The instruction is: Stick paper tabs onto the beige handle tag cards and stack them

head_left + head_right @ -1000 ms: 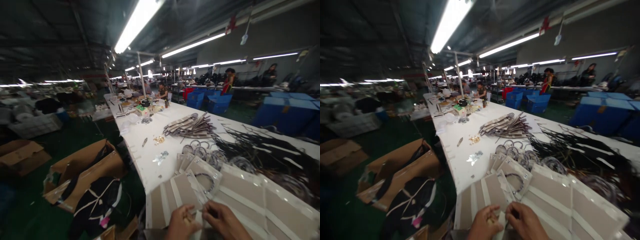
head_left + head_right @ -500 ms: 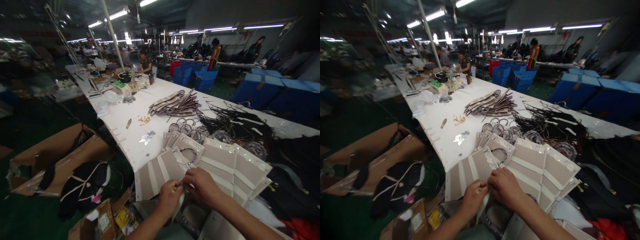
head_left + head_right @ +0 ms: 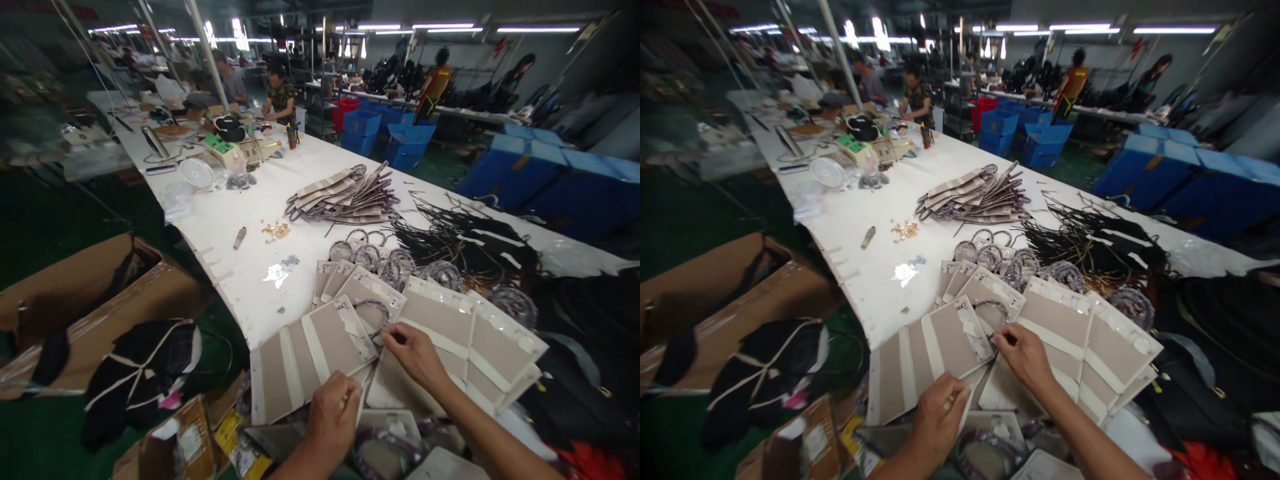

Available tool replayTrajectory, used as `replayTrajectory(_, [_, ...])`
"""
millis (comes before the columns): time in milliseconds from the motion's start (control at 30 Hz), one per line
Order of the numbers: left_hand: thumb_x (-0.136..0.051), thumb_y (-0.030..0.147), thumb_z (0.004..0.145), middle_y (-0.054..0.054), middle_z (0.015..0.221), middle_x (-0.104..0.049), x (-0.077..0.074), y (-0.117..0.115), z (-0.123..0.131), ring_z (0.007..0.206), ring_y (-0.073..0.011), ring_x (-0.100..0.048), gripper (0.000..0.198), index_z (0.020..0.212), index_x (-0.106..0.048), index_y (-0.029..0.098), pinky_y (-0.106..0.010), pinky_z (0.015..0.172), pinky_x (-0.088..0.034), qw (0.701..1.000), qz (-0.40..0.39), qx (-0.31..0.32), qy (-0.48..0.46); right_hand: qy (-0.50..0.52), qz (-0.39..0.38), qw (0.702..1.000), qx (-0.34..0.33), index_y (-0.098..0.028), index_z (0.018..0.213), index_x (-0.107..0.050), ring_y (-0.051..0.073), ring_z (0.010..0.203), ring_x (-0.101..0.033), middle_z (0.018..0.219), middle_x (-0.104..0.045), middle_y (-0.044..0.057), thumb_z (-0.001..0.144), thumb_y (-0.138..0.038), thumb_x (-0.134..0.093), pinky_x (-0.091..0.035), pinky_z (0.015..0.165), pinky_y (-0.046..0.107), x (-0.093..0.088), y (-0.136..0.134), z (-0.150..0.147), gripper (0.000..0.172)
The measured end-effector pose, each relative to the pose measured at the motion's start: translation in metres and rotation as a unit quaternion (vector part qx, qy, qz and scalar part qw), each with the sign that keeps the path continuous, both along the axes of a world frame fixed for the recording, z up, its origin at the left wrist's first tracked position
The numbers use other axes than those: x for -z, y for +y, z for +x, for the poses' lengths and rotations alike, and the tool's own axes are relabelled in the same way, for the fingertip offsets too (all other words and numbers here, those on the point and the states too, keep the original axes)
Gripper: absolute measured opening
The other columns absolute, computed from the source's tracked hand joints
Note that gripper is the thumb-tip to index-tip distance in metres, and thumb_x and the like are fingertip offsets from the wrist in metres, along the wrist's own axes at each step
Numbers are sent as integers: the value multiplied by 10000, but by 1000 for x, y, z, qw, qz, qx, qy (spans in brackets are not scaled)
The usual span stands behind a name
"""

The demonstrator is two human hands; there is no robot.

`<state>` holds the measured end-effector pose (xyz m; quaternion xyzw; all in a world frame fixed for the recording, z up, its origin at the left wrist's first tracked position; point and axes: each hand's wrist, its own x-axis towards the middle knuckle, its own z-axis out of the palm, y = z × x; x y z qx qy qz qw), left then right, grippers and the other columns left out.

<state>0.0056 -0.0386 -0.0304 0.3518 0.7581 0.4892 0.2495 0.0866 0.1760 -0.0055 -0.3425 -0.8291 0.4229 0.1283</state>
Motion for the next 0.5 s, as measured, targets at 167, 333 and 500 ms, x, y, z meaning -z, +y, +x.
replayTrajectory(167, [-591, 266, 910, -16, 786, -631, 4, 12, -8, 774, -187, -614, 186, 754, -663, 194, -278, 740, -423, 997, -17, -20, -68, 65, -94, 976, 183, -183, 919, -781, 228, 738, -643, 821, -757, 44, 767, -552, -672, -475, 680, 324, 26, 58, -14, 414])
replayTrajectory(333, [-597, 328, 903, -23, 801, -647, 5, 18, -15, 793, -201, -615, 202, 776, -677, 193, -290, 745, -431, 991, -31, -25, -124, 56, -56, 976, 202, -180, 920, -790, 251, 806, -670, 888, -782, 65, 744, -572, -642, -494, 752, 348, 57, 86, -30, 454])
replayTrajectory(500, [-607, 368, 890, -14, 785, -618, 6, 19, -19, 782, -200, -597, 223, 765, -669, 193, -295, 740, -424, 987, -42, -24, -155, 28, -10, 980, 197, -197, 932, -784, 268, 820, -649, 884, -759, 73, 713, -544, -632, -464, 802, 379, 74, 91, -34, 438])
